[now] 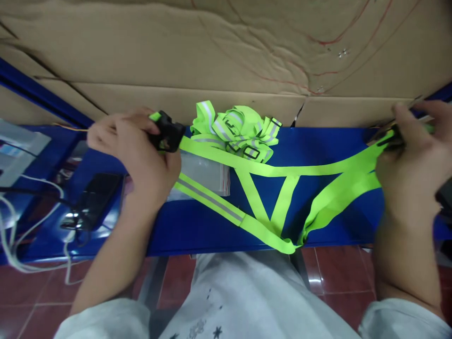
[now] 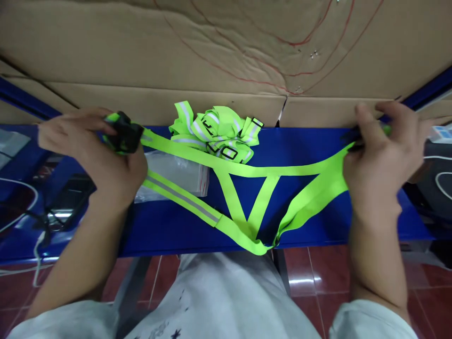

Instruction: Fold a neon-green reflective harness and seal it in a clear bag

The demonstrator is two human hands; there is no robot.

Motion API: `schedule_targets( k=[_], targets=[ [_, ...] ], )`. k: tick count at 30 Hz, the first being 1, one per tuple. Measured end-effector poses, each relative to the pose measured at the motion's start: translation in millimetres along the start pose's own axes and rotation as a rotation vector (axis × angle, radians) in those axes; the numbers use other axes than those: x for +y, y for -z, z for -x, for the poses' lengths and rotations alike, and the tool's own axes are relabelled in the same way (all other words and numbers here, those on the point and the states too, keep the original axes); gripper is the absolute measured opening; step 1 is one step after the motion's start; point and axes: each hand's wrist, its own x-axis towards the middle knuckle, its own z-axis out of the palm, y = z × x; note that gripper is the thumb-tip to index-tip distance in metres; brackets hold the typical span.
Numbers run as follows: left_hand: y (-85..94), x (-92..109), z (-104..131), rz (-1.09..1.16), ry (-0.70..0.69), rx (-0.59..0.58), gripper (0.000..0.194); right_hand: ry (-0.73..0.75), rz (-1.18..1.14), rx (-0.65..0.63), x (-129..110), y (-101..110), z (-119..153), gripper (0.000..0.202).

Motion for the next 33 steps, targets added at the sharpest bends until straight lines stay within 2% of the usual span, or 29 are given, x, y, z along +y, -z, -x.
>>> schedule_targets(
  k=[2, 5, 8, 10, 12, 15, 17, 22, 28, 33],
  targets=[
    [3.9, 9.9, 7.5, -0.043, -0.097, 0.052, 0.048, 0.172, -0.045, -0.033, -13.9, -7.1, 1.9, 0.053],
    [11.4, 32.2, 16.7, -0.037, -0.242, 0.043, 0.043, 0.297, -0.144, -0.097, -54.3, -7.2, 11.5, 0.064],
    [15.6, 64.9, 31.4, -0.048, -0.38, -0.089, 0.03, 0.412, -0.264, -0.316, -103.5, -2.8, 29.6, 0.07],
    [13.4, 84.9, 44.5, -0.059, -0.424, -0.179, 0.039, 0.434, -0.369, -0.394, -130.1, -1.9, 45.5, 0.072],
    [7.8, 97.5, 57.4, -0.027, -0.409, -0.303, 0.052, 0.45, -0.504, -0.443, -147.5, -2.2, 62.0, 0.076],
    [-1.9, 103.5, 72.5, 0.024, -0.405, -0.461, 0.063, 0.448, -0.66, -0.483, -158.6, -1.3, 81.5, 0.083],
    [-6.1, 103.9, 78.6, 0.03, -0.417, -0.507, 0.064, 0.432, -0.691, -0.471, -160.4, 0.7, 88.6, 0.084],
    [-9.7, 107.3, 83.4, 0.074, -0.429, -0.511, 0.058, 0.43, -0.67, -0.427, -163.6, 4.4, 92.7, 0.084],
    [-12.8, 109.3, 87.1, 0.086, -0.346, -0.564, 0.058, 0.4, -0.563, -0.417, -175.6, 6.1, 90.5, 0.083],
    [-12.1, 113.0, 91.4, 0.228, -0.304, -0.632, 0.077, 0.352, -0.422, -0.424, -189.3, 7.5, 89.5, 0.073]
  ],
)
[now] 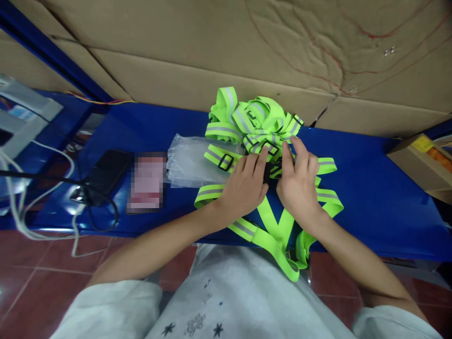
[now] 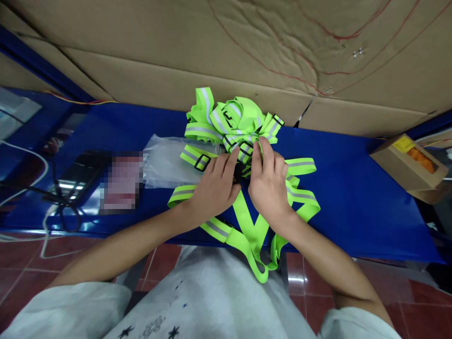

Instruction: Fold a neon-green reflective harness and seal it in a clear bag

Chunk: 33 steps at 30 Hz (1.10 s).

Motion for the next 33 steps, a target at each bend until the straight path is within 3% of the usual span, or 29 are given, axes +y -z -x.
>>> schedule_targets(
  k=[9, 15, 24, 33],
  targets=[
    [1.1, -9.0, 9.3, 0.284, -0.072, 0.07, 0.079, -0.019, 0.025, -0.04, -2.7, -9.2, 4.3, 0.069],
    [3.8, -11.9, 6.6, 0.333, -0.093, 0.127, 0.08, 0.015, 0.039, 0.005, -7.2, -5.5, 5.7, 0.074],
    [1.7, -4.1, 9.4, 0.462, -0.066, 0.086, 0.083, 0.007, 0.055, -0.002, -1.0, -7.7, 2.3, 0.066],
    [-3.3, 1.8, 10.1, 0.456, -0.034, 0.135, 0.071, 0.044, -0.006, -0.03, -1.8, -6.9, 3.1, 0.072]
  ],
)
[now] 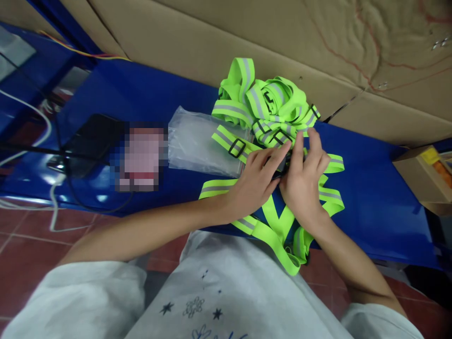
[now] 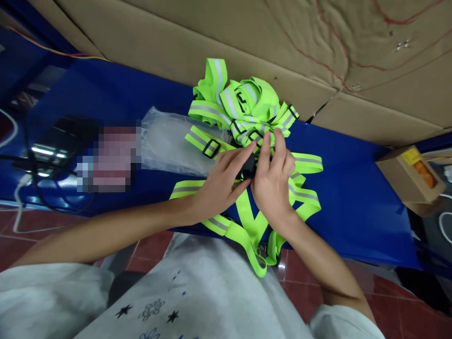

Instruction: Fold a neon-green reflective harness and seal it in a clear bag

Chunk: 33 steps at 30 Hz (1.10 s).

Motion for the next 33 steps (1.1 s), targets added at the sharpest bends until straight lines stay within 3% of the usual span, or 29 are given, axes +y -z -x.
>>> schedule_targets(
  k=[6, 13, 17, 19, 23, 28, 30, 33],
  targets=[
    [19.0, -9.0, -10.4, -0.01, -0.018, -0.061, 0.073, 0.219, -0.208, -0.048, 11.4, 3.6, 0.6, 0.082],
    [26.2, -7.9, -11.8, -0.001, -0.094, -0.079, 0.074, 0.291, -0.284, -0.108, 16.8, 4.5, 4.2, 0.083],
    [36.8, -4.5, -12.8, 0.002, -0.073, -0.054, 0.071, 0.256, -0.434, -0.026, 30.4, 10.7, 0.5, 0.103],
    [43.6, -2.9, -14.0, 0.009, -0.046, -0.056, 0.069, 0.228, -0.572, -0.091, 38.3, 14.9, -2.3, 0.107],
    [51.8, -3.9, -16.8, 0.108, -0.042, -0.014, 0.069, 0.128, -0.823, -0.253, 45.4, 21.7, -6.6, 0.092],
    [47.0, -9.6, -18.2, 0.355, -0.06, 0.01, 0.07, -0.005, -0.999, -0.317, 42.4, 21.9, -5.4, 0.059],
    [44.0, -11.2, -18.8, 0.476, -0.027, 0.017, 0.08, -0.058, -1.03, -0.282, 42.3, 20.6, -2.6, 0.054],
    [42.6, -13.7, -21.2, 0.704, 0.055, -0.029, 0.111, -0.182, -1.175, -0.206, 42.6, 21.6, 0.6, 0.061]
  ],
)
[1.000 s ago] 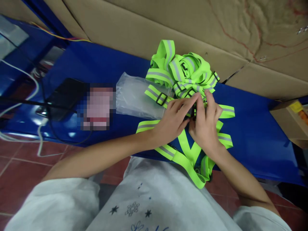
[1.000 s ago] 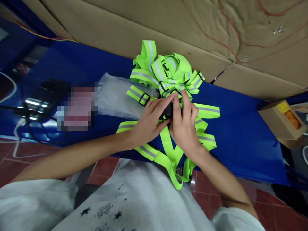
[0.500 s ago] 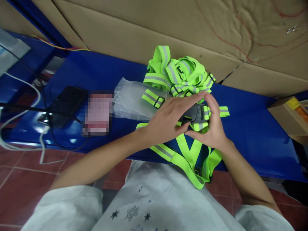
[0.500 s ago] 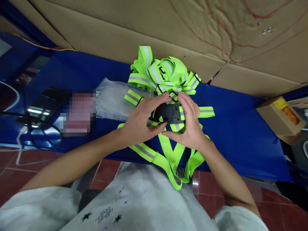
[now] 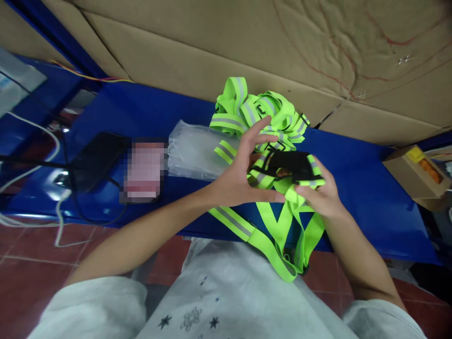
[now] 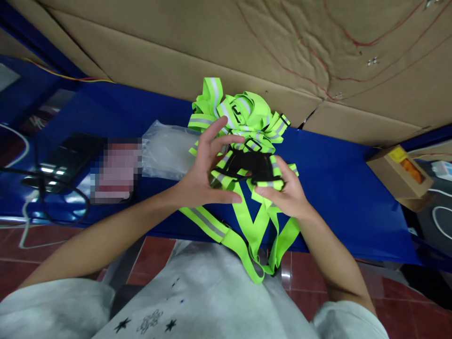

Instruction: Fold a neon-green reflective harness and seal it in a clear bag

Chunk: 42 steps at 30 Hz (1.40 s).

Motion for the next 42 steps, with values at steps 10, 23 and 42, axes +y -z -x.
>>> schedule_targets(
  k=[10, 23, 42],
  targets=[
    [-8.6, 0.4, -1.0, 0.404, 0.523, -0.088, 0.059, -0.191, -0.347, 0.011, -19.7, -5.8, -9.0, 0.069],
    [-12.0, 3.3, 3.9, 0.575, 0.548, 0.123, 0.115, -0.385, -0.428, -0.022, -10.4, -23.0, -3.0, 0.038],
    [-6.4, 12.1, -2.0, 0.481, 0.601, -0.227, 0.035, -0.323, -0.206, 0.016, -5.9, -23.3, 4.7, 0.049]
  ],
)
